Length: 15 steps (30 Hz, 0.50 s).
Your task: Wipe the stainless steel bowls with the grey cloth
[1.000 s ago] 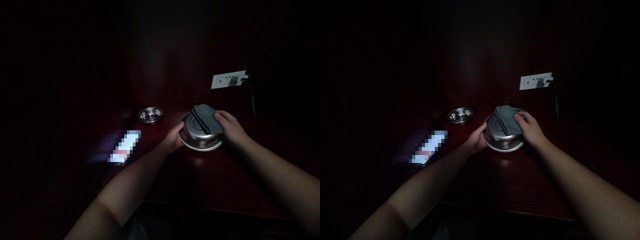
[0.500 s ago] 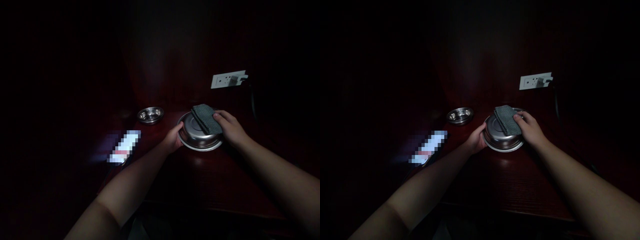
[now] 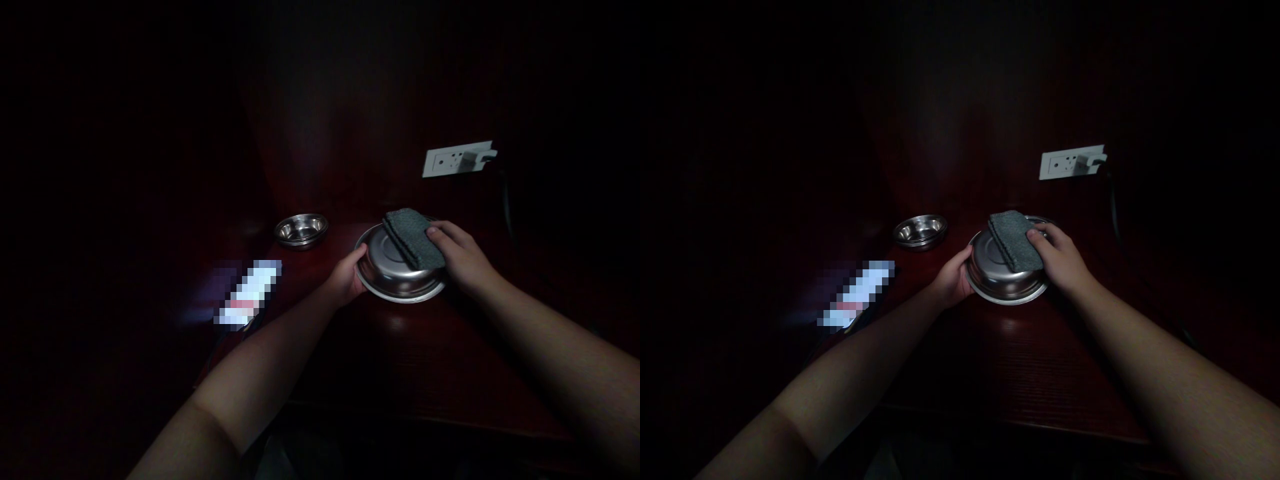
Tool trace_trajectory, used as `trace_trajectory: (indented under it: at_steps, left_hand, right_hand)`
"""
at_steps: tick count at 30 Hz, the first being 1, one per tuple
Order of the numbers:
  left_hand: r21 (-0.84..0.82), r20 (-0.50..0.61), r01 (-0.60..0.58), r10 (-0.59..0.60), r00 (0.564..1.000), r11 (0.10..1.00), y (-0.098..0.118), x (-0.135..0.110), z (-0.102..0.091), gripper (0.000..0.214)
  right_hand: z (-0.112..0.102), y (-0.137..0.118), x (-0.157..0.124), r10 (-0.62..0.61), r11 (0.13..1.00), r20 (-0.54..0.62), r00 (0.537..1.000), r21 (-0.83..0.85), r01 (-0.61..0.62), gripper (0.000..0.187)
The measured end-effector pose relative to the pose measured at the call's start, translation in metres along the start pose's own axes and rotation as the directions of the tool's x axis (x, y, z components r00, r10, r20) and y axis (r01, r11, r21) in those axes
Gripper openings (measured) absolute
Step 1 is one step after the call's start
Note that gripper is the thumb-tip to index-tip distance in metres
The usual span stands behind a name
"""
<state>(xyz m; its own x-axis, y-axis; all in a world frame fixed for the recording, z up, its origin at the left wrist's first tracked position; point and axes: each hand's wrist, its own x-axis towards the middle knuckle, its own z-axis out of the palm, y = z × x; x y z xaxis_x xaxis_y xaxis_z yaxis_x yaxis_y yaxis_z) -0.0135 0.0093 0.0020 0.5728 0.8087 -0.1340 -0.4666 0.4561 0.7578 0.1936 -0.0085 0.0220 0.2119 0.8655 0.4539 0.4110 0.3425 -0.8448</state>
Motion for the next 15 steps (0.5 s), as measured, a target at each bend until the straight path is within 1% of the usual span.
trace_trajectory:
  at_steps: [7, 12, 15]
  left_hand:
    - [-0.016, 0.025, 0.001, -0.001, 1.0, 1.0, 0.0002, -0.0001, -0.0011, 0.035]
    - [-0.006, -0.022, 0.005, -0.006, 1.0, 1.0, 0.0005, -0.0001, -0.0002, 0.035]
    - [-0.005, -0.013, 0.0, 0.0, 1.0, 1.0, 0.0006, -0.0003, 0.0006, 0.037]
  right_hand:
    - [0.0, 0.0018, 0.0008, -0.011, 1.0, 0.005, 1.0, 0.018, 0.011, 0.035]
    - [0.0002, 0.0002, 0.0004, 0.028, 0.999, 0.011, 1.0, 0.026, -0.029, 0.034]
    - [0.0002, 0.0006, 0.0004, 0.021, 1.0, 0.007, 1.0, 0.021, -0.021, 0.034]
